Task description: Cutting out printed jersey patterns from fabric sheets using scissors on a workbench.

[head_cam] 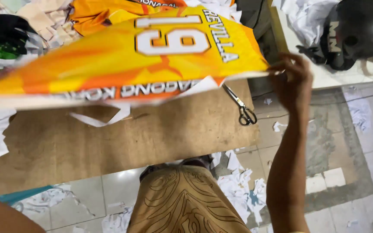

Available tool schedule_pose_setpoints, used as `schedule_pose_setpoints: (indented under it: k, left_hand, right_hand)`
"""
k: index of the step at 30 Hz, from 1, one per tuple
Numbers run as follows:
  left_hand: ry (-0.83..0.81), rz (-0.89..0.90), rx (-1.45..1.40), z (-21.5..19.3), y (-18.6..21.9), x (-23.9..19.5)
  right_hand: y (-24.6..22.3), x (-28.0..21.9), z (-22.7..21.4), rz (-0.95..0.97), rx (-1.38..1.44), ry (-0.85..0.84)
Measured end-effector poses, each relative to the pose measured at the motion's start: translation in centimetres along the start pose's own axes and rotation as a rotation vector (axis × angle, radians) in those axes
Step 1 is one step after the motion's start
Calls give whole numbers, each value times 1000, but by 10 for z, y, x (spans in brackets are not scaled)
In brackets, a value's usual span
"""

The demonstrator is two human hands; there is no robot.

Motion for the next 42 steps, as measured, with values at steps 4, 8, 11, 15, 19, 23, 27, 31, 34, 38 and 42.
schedule_pose_setpoints:
  k: [4,8,11,15,19,23,27,31,34,38,42]
  left_hand:
    - [262,259,385,70,30,-89]
    - [289,664,802,148,81,-113]
    - [247,354,967,188,8,-79]
    - [268,601,1033,275,113,-110]
    - [217,557,858,322,141,-122]
    - [65,297,999,329,122,-127]
    - [133,342,1063,327,112,-118]
    - [334,751,925,372,175,-115]
    - [204,911,714,470,243,-109]
    - [-277,972,772,631,340,-103]
    - [-382,918,1016,708,357,-75]
  right_hand:
    - [35,-74,83,139,135,19]
    - [46,-131,171,518,149,-165]
    - [42,-166,200,509,-49,-219]
    - [27,-211,218,373,-249,-170]
    - [-5,-240,212,432,-259,-171]
    - [-10,-252,205,409,-258,-141]
    - [11,-282,192,487,-319,-78]
    - [25,-290,186,564,-351,43]
    - [-6,-262,201,418,-244,-41]
    - [-37,-252,219,429,-198,-176]
    - [-33,-265,213,359,-244,-181]
Point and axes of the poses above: each hand's wrist, its own x-axis towards the middle knuckle, its own z-axis out of the palm, y = z × x, the point moved 9 cm from there along x, towards the middle knuckle, and after that the axes turned 14 degrees about x, right-handed, at the moved point
